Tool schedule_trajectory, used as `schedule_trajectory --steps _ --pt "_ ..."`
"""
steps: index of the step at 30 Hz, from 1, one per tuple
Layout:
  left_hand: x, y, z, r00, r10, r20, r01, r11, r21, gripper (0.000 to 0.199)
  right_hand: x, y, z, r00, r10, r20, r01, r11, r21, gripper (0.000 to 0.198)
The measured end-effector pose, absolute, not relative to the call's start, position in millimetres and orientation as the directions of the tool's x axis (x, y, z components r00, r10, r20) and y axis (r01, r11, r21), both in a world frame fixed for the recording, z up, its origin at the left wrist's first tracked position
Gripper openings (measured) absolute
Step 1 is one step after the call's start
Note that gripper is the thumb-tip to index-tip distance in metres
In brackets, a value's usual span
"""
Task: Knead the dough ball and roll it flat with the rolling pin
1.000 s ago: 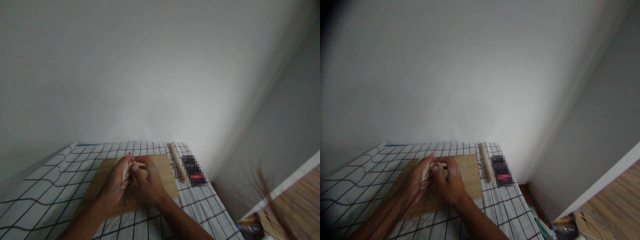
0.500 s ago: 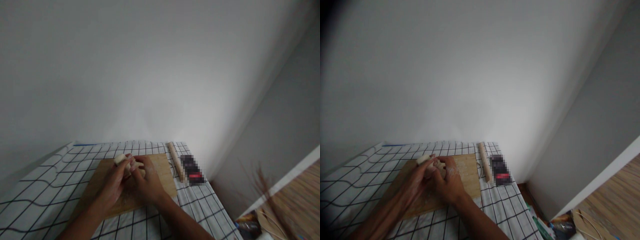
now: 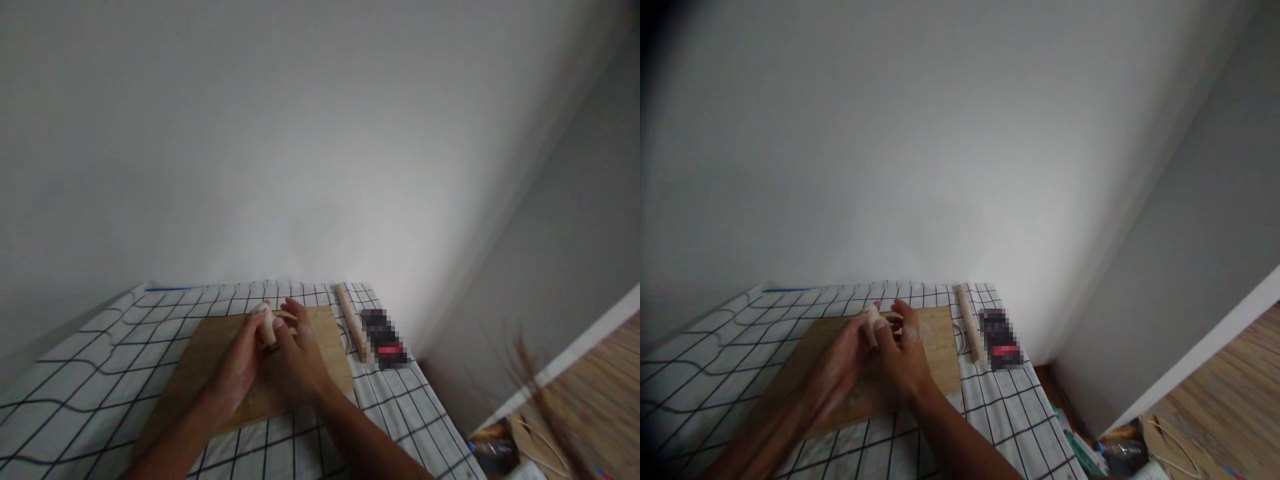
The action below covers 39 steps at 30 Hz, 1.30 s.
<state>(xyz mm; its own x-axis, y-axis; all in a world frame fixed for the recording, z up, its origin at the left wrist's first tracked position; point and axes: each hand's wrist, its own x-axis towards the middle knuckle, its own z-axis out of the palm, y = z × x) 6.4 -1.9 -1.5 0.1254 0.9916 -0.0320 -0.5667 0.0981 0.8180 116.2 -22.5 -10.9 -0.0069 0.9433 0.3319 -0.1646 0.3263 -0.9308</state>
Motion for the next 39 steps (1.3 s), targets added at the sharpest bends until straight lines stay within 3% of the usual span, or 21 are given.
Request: schedule_trajectory --steps 3,5,8,11,16,20,24,27,33,37,39 --pt "10 -3 -4 0.409 0.912 0.030 -0.607 0.247 0.756 0.036 124 -16 -10 0.085 0.941 0.326 -0.145 0.336 -0.931 0.061" --pt "11 -7 -4 0.512 0.857 0.053 -0.588 0.305 0.749 0.035 130 -16 -6 0.132 0.909 0.396 -0.056 0.406 -0.912 0.062" --pt "10 -13 -1 0.520 0.852 0.051 -0.582 0.310 0.752 0.034 136 -20 1 0.161 0.810 0.564 0.131 0.549 -0.826 0.061" --pt "9 -19 5 0.436 0.898 0.063 -0.561 0.216 0.799 0.038 135 -27 4 0.114 0.753 0.648 0.196 0.622 -0.758 0.065" --pt "11 -26 8 0.271 0.961 0.060 -0.464 0.076 0.883 0.033 128 -35 10 0.148 0.812 0.565 0.048 0.565 -0.824 0.075" --pt "14 -29 7 0.148 0.987 0.057 -0.334 -0.005 0.943 0.021 129 -29 10 0.199 0.855 0.478 -0.031 0.493 -0.869 0.059" --pt "14 -30 12 0.306 0.952 0.018 -0.227 0.055 0.972 0.030 139 -15 8 0.286 0.885 0.366 -0.166 0.422 -0.891 0.033" --pt "9 -27 17 0.266 0.964 -0.004 -0.126 0.039 0.991 0.035 147 -5 9 0.339 0.895 0.289 -0.300 0.394 -0.869 0.023" --pt "1 -20 18 0.044 0.998 0.050 -0.149 -0.043 0.988 0.042 151 1 10 0.297 0.951 0.084 -0.511 0.233 -0.827 0.040" --pt "13 -27 17 -0.037 0.971 0.237 -0.174 -0.240 0.955 0.034 141 -3 3 0.238 0.966 0.103 -0.474 0.208 -0.855 0.047" --pt "18 -30 16 -0.042 0.946 0.322 -0.168 -0.324 0.931 0.034 133 -7 2 0.126 0.983 0.134 -0.495 0.180 -0.850 0.054"
